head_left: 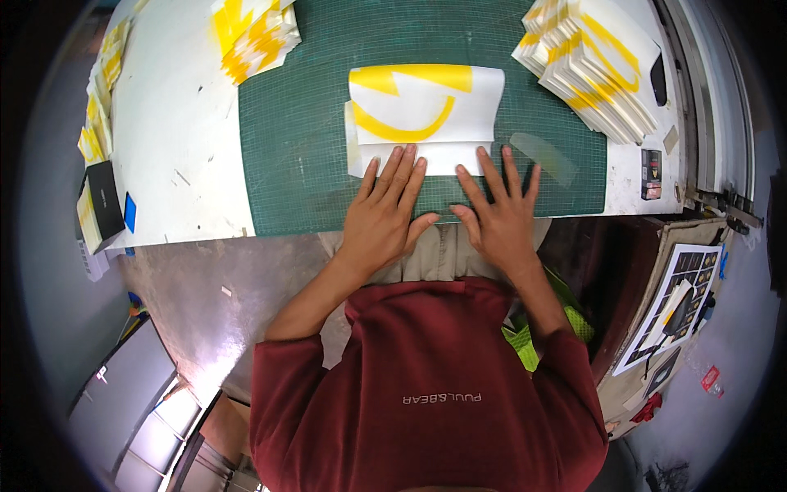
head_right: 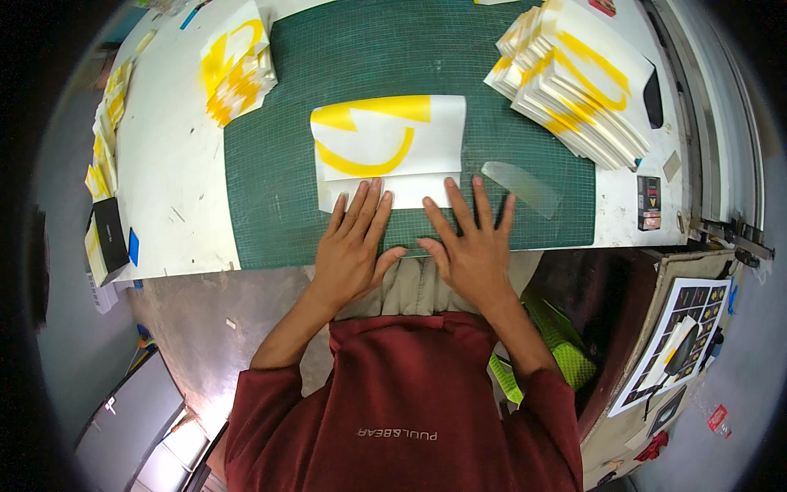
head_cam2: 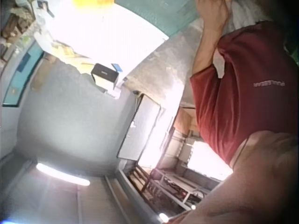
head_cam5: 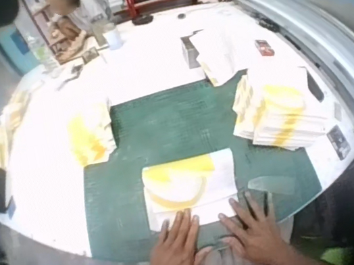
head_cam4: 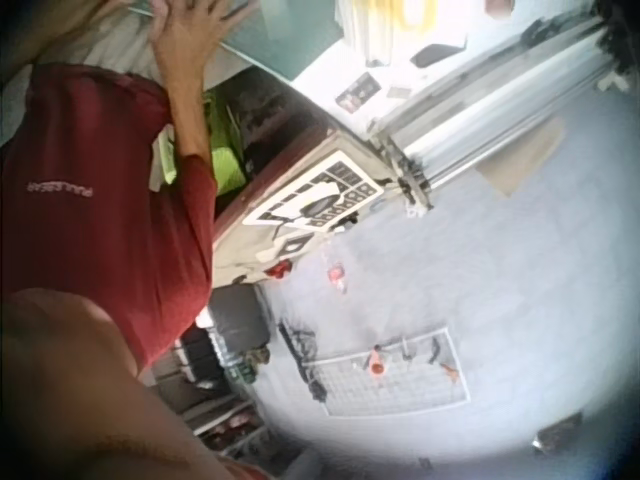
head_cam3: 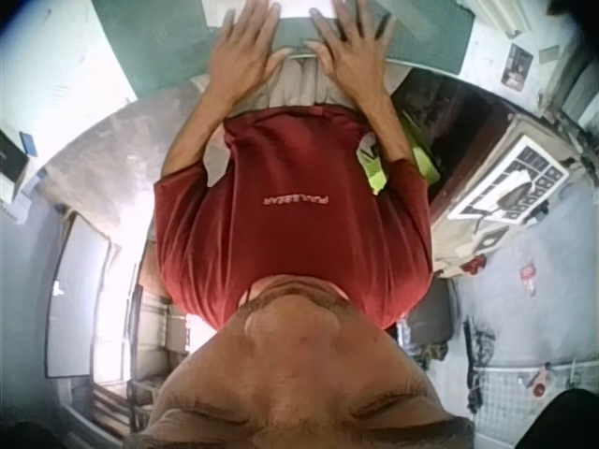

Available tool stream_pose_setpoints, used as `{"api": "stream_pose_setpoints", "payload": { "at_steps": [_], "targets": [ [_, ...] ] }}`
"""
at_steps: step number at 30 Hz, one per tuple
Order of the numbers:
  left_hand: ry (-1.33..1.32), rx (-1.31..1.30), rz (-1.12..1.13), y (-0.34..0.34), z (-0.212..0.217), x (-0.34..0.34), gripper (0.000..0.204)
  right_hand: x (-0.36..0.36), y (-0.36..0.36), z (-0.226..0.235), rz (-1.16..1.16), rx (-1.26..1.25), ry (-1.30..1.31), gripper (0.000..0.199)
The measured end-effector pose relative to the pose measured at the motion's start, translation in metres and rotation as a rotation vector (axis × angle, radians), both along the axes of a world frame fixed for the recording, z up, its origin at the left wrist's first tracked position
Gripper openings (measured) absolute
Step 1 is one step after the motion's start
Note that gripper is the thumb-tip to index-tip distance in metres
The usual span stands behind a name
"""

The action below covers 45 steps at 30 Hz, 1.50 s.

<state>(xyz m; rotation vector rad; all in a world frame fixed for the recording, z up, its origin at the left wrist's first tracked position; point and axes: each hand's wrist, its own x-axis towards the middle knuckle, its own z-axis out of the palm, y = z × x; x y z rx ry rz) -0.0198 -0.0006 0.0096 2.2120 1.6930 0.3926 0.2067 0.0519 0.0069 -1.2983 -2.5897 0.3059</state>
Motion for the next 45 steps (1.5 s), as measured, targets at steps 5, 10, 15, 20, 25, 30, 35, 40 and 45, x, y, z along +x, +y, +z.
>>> {"api": "stream_pose_setpoints", "payload": {
  "at_steps": [5,10,15,20,25,30,35,40,45],
  "targets": [
    [0.059,-0.014,0.117,-0.013,0.001,-0.027,0.085,-0.016,-0.014,0.000,-0.120,0.003,-0.089,0.054],
    [0.151,-0.019,0.131,-0.016,0.003,-0.026,0.085,-0.021,-0.022,-0.003,-0.163,-0.071,-0.037,0.052],
    [0.091,0.073,0.248,-0.012,-0.005,0.010,0.085,0.013,-0.019,-0.002,-0.248,-0.038,0.069,0.050],
    [0.023,0.077,0.106,0.008,-0.005,0.038,0.081,0.007,-0.001,0.010,-0.271,-0.017,0.265,0.048],
    [-0.050,0.092,0.111,0.011,0.003,0.036,0.069,-0.004,0.090,0.010,-0.343,-0.525,0.999,0.062],
    [-0.061,0.119,0.062,0.032,-0.004,0.013,0.047,-0.025,0.158,0.004,-0.303,-1.106,1.513,0.072],
    [-0.023,0.207,0.147,0.052,0.008,-0.003,0.051,-0.048,0.121,0.032,-0.409,-0.179,0.567,0.075],
    [0.018,0.147,0.048,0.068,0.007,-0.022,0.076,-0.033,0.100,0.030,0.316,-0.071,0.176,0.091],
    [0.169,0.010,-0.025,0.101,0.022,-0.070,0.122,-0.033,0.130,0.030,0.178,-0.107,-0.099,0.122]
  ]
}}
